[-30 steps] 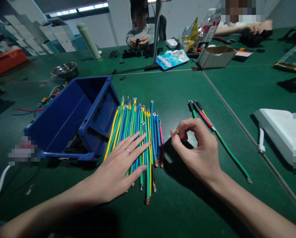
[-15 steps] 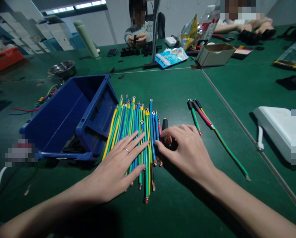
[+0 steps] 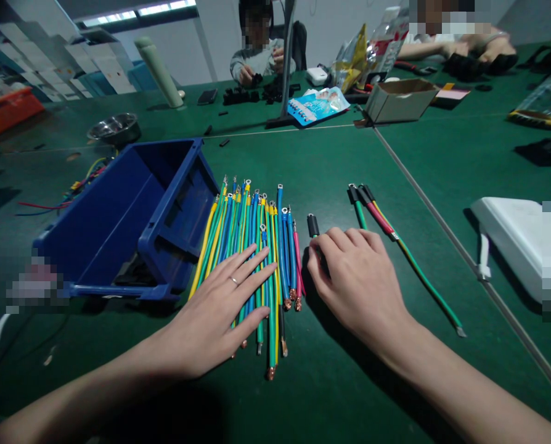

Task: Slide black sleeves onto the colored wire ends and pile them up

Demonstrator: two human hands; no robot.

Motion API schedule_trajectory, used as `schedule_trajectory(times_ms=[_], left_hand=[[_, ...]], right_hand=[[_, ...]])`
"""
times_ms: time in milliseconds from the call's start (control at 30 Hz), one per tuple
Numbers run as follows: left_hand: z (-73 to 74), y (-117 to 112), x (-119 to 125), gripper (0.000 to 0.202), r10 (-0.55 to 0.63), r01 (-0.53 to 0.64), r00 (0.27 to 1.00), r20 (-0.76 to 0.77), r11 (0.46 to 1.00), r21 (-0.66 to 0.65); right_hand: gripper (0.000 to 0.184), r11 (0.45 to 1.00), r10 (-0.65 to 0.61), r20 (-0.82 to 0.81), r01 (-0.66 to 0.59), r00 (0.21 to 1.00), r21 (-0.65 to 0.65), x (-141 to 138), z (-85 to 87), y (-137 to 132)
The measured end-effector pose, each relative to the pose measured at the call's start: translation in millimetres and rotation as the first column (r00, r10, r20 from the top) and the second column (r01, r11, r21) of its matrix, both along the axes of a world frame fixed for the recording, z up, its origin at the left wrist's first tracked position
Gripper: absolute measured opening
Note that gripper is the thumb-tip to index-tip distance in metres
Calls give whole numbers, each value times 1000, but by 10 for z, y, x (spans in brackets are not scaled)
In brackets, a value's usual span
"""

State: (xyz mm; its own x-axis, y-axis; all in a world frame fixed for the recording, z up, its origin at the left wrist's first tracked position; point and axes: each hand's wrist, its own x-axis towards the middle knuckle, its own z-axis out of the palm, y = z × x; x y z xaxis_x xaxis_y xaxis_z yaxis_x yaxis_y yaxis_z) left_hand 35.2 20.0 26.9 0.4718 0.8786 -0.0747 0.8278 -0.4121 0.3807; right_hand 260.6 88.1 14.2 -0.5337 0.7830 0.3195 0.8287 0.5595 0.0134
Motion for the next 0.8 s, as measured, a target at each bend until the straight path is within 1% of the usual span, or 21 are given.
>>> schedule_trajectory(times_ms=[133, 267, 400, 533, 700, 800], left_hand=[[-13, 3, 4, 55, -2, 2, 1000, 1, 1000, -1], [-16, 4, 8, 55, 0, 0, 1000, 6, 1000, 8], [1, 12, 12, 54, 1, -1, 1000, -1, 1000, 1], [16, 17, 7, 54, 0, 0, 1000, -13, 1000, -11], [17, 11, -2, 55, -3, 3, 1000, -11, 1000, -11], [21, 11, 4, 55, -1, 0, 1000, -20, 1000, -13]], right_hand=[[30, 999, 0, 26, -1, 1000, 53, 12, -9, 4], [37, 998, -14, 32, 12, 999, 58, 38, -44, 49], [45, 993, -96, 60, 92, 994, 70, 117, -85, 150], [46, 980, -191, 84, 185, 978, 74, 198, -103, 240], [45, 976, -217, 28, 216, 976, 34, 208, -104, 261], [45, 970, -239, 8, 239, 971, 35, 215, -109, 269]])
